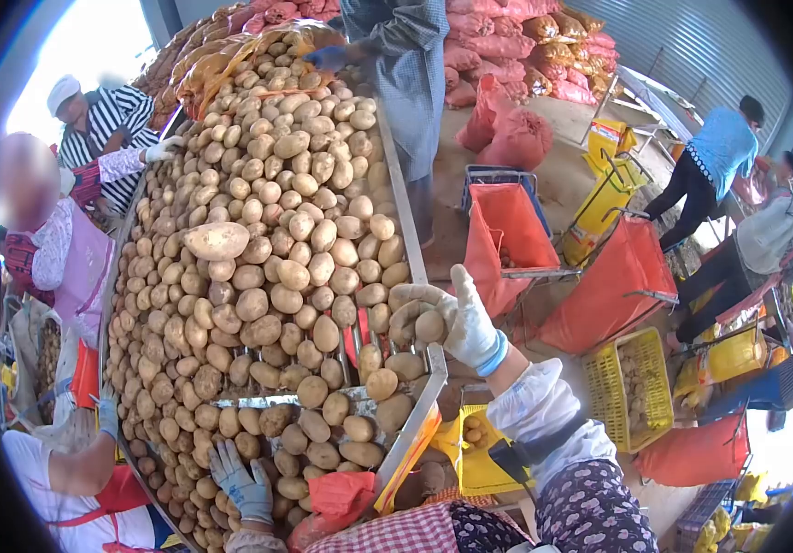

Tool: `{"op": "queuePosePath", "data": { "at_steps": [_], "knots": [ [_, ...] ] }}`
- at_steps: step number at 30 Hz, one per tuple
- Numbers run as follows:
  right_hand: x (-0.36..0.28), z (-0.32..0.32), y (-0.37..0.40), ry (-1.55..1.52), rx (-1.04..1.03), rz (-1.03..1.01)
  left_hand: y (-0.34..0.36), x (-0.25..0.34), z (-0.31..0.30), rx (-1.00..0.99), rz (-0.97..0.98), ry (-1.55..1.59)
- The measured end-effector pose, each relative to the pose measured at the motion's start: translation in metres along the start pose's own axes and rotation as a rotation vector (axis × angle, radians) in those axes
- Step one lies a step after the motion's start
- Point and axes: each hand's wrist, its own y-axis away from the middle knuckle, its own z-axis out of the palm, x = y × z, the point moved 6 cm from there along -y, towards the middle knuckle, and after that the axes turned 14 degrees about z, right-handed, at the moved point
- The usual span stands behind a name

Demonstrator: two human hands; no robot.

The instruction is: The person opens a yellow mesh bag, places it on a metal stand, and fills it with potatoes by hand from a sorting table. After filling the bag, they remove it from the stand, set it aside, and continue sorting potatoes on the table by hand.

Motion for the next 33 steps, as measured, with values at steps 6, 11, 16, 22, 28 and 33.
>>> {"op": "queuePosePath", "data": {
  "at_steps": [6, 11, 16, 22, 28, 33],
  "knots": [
    [0.0, 0.043, 0.018, -0.044, -0.239, -0.025, 0.0, 0.001, -0.002, 0.019, -0.019, 0.014],
    [0.013, 0.053, 0.015, 0.213, -0.099, -0.091, -0.001, 0.002, -0.006, 0.032, -0.024, 0.042],
    [0.013, 0.074, 0.014, 0.191, -0.055, -0.143, 0.002, 0.0, -0.004, 0.07, -0.005, 0.043],
    [0.04, 0.053, 0.008, 0.082, -0.13, -0.113, 0.002, 0.001, -0.008, 0.071, -0.015, 0.064],
    [0.115, -0.018, 0.045, -0.123, 0.264, 0.366, 0.002, 0.001, -0.006, 0.072, -0.035, 0.068],
    [0.086, -0.044, 0.062, -0.179, 0.439, 0.652, 0.002, -0.001, -0.008, 0.063, -0.041, 0.058]
  ]
}}
